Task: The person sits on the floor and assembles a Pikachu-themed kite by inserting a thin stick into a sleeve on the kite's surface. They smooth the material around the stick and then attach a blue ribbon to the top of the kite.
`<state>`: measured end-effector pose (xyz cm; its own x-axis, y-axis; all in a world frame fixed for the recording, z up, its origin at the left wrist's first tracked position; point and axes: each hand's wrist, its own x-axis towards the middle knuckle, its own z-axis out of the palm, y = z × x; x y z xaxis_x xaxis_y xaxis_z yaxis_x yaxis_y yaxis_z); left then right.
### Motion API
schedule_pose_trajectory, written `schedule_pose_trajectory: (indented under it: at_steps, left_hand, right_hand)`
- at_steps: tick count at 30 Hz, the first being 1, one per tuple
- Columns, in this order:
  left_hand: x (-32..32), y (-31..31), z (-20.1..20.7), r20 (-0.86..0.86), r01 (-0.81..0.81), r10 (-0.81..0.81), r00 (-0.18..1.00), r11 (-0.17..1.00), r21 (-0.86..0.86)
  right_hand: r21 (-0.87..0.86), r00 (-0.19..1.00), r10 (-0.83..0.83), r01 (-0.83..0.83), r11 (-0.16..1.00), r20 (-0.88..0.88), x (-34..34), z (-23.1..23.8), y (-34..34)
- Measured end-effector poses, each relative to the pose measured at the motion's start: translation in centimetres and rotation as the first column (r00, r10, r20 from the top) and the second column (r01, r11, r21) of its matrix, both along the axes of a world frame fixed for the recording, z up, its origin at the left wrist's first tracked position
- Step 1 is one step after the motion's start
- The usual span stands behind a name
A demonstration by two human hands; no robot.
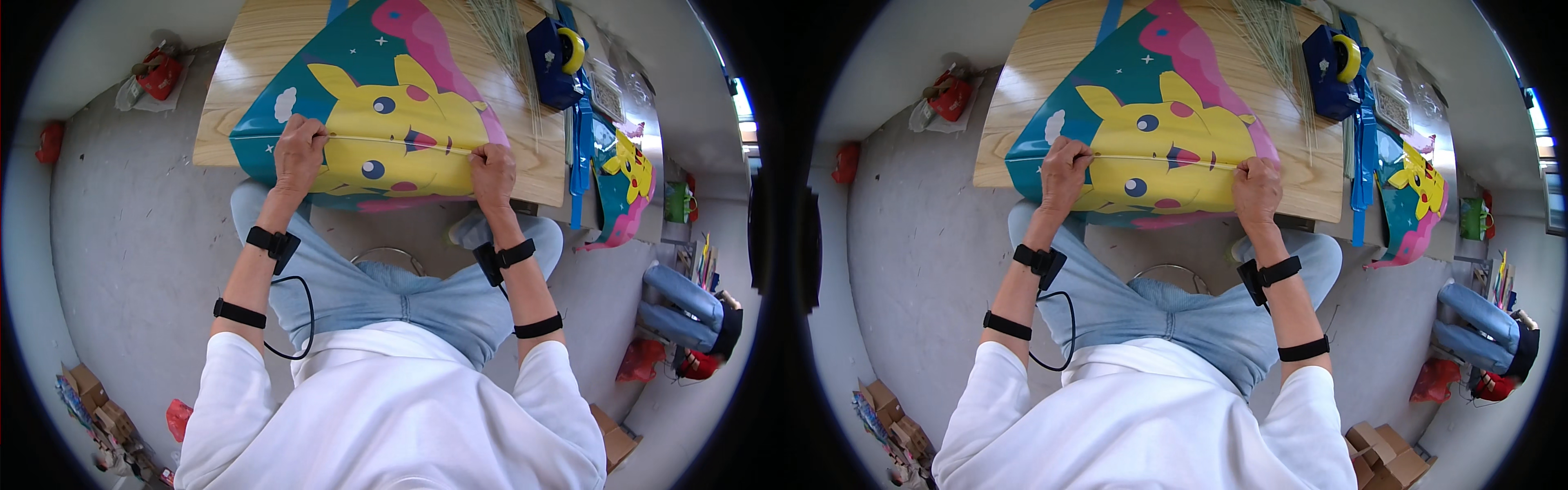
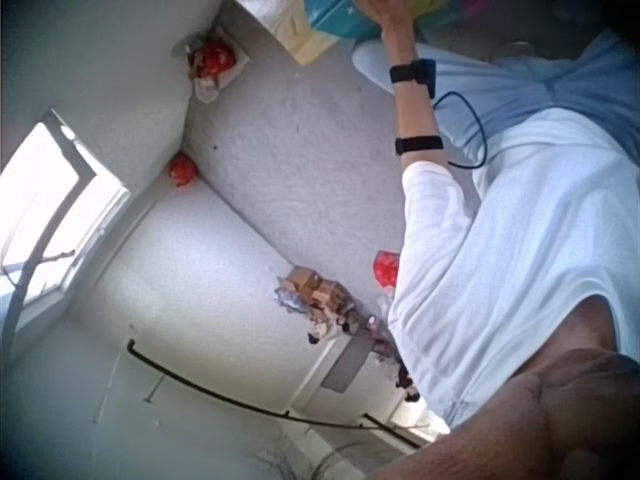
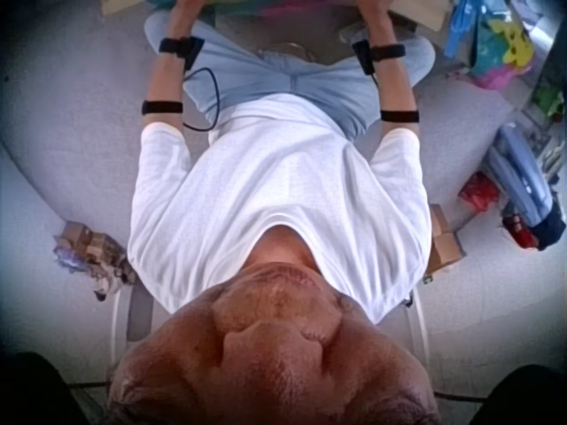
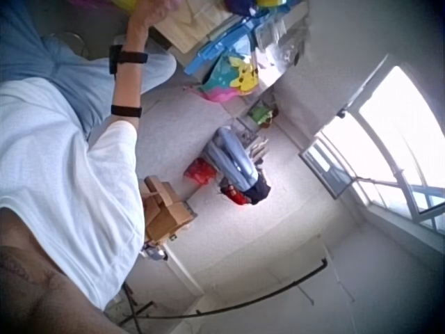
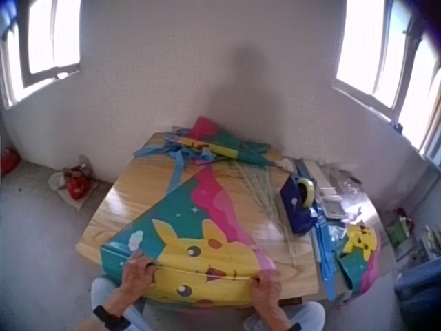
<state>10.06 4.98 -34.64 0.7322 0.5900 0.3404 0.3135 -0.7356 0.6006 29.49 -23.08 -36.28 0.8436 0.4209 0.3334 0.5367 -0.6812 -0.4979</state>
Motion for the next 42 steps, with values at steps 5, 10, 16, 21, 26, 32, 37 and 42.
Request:
schedule_pose_trajectory:
  at_steps: [5,10,16,21,26,32,37,42]
  left_hand:
    - [0.1,-0.1,0.1,0.001,-0.006,0.006,1.000,1.000,-0.001]
    - [0.1,0.0,0.0,-0.009,-0.009,0.009,1.000,1.000,0.019]
    - [0.1,-0.1,0.1,-0.018,-0.026,0.026,1.000,1.000,0.004]
    - [0.2,0.0,0.0,-0.030,-0.030,0.031,0.999,0.999,0.025]
    - [0.3,-0.1,0.1,-0.056,-0.042,0.041,0.998,0.999,-0.004]
    - [0.4,-0.1,0.1,-0.072,-0.049,0.048,0.996,0.999,-0.011]
    - [0.3,0.0,0.0,-0.050,-0.052,0.053,0.997,0.999,0.012]
    - [0.3,-0.2,-0.1,-0.031,-0.054,0.053,0.998,0.998,-0.012]
  right_hand:
    - [-0.006,1.000,-0.016,0.016,1.000,0.016,0.0,-0.1,0.9]
    - [-0.015,0.994,0.054,-0.053,0.998,0.091,-0.5,0.1,1.5]
    - [-0.152,0.965,0.163,-0.133,0.979,0.204,-1.7,1.0,1.3]
    - [-0.127,0.952,0.180,-0.152,0.980,0.247,-2.2,1.5,0.6]
    - [-0.135,0.952,0.197,-0.169,0.976,0.232,-2.9,2.0,0.0]
    - [-0.130,0.955,0.224,-0.201,0.971,0.196,-3.3,2.3,0.4]
    - [-0.192,0.950,0.236,-0.198,0.961,0.204,-3.6,2.3,0.6]
    - [-0.286,0.890,0.409,-0.345,0.894,0.204,-6.5,3.5,2.4]
